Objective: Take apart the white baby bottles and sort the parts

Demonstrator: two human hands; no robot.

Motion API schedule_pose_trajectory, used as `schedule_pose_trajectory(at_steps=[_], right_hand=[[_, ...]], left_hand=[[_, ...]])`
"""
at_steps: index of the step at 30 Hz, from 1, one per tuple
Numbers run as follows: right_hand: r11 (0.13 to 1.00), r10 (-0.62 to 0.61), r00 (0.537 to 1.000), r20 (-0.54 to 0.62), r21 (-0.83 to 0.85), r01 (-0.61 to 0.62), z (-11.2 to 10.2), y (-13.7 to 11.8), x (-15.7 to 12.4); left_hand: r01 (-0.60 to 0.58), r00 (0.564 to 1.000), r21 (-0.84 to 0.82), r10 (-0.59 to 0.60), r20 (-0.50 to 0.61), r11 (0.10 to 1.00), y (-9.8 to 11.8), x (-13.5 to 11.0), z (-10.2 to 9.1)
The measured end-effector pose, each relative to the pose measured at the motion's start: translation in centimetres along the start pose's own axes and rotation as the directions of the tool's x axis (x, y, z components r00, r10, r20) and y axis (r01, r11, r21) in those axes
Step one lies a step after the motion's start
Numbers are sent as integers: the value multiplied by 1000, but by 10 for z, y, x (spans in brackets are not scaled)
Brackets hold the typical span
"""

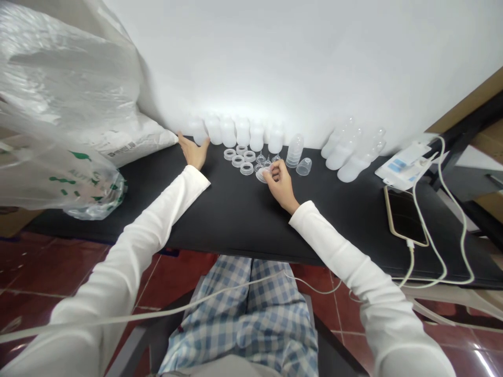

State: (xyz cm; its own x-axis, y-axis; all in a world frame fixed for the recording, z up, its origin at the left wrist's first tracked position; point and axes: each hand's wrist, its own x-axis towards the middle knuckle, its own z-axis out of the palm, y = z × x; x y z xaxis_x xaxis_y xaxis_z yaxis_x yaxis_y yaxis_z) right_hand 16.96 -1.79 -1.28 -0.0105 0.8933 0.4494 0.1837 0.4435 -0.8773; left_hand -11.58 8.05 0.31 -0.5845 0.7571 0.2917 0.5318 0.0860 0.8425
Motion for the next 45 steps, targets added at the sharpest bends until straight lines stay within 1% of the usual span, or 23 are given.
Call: schedule_pose_trajectory(at_steps=[8, 11, 13, 15, 16, 17, 19, 20, 21, 23, 25, 26, 27, 29, 31, 34, 35, 38, 39, 40, 42, 43, 45], right_hand=[[999, 35, 999, -32, -28, -35, 0, 3, -1], [999, 27, 999, -26, -34, -28, 0, 1, -1], [999, 24, 1000, -11, -33, -25, -1, -1, -1], [999, 25, 1000, 2, -33, -24, -1, -3, 0], [999, 24, 1000, 4, -27, -24, -1, -3, 0], [1000, 24, 1000, 3, -12, -24, -1, -4, 0], [999, 24, 1000, -4, 44, -23, -1, -3, 1], [997, 24, 1000, -12, 79, -23, -2, -2, 2], [993, 25, 999, -26, 114, -22, -3, 0, 3], [984, 29, 997, -74, 177, -16, -5, 4, 6], [973, 35, 993, -113, 229, -8, -7, 9, 9], [968, 38, 993, -116, 250, -8, -8, 11, 10], [964, 42, 993, -106, 267, -12, -8, 12, 11], [958, 52, 997, -62, 286, -32, -9, 13, 11], [953, 71, 997, -23, 296, -61, -9, 12, 11], [942, 115, 993, -9, 318, -106, -10, 11, 11], [939, 125, 992, -14, 325, -114, -10, 11, 12], [947, 108, 994, -26, 307, -95, -13, 11, 14], [956, 87, 996, -17, 283, -79, -14, 10, 14], [964, 67, 998, 4, 256, -66, -15, 9, 14], [975, 46, 996, 74, 212, -61, -18, 6, 14], [978, 48, 992, 117, 198, -71, -20, 4, 13], [977, 58, 978, 203, 188, -97, -23, 0, 12]], left_hand=[[61, 994, 86, -68, 84, 994, 5, 23, 10], [84, 994, 112, -90, 58, 990, 5, 24, 10], [106, 994, 128, -105, -14, 986, 6, 18, 8], [45, 995, 158, -31, -91, 986, 9, 5, 4], [-41, 993, 173, 58, -98, 984, 11, -4, 1], [-159, 983, 178, 172, -62, 971, 13, -14, -2], [-387, 922, 143, 383, 54, 911, 19, -37, -9], [-489, 871, 106, 476, 126, 866, 21, -50, -12], [-580, 803, 57, 558, 208, 813, 23, -61, -14], [-713, 641, -59, 684, 348, 698, 26, -80, -17], [-783, 509, -149, 759, 406, 604, 26, -92, -16], [-801, 461, -189, 787, 410, 567, 24, -94, -14], [-814, 422, -226, 813, 401, 535, 22, -95, -12], [-826, 373, -288, 854, 363, 484, 17, -92, -6], [-828, 359, -324, 876, 321, 458, 13, -86, -3], [-835, 364, -310, 878, 311, 456, 10, -79, -5], [-845, 352, -293, 878, 324, 447, 10, -78, -7], [-875, 275, -283, 885, 377, 393, 12, -76, -13], [-872, 261, -300, 886, 384, 387, 13, -76, -14], [-860, 263, -323, 885, 383, 395, 14, -76, -15], [-811, 313, -378, 877, 365, 447, 15, -78, -15], [-772, 356, -411, 865, 354, 486, 17, -79, -15], [-646, 478, -487, 808, 343, 588, 19, -83, -15]])
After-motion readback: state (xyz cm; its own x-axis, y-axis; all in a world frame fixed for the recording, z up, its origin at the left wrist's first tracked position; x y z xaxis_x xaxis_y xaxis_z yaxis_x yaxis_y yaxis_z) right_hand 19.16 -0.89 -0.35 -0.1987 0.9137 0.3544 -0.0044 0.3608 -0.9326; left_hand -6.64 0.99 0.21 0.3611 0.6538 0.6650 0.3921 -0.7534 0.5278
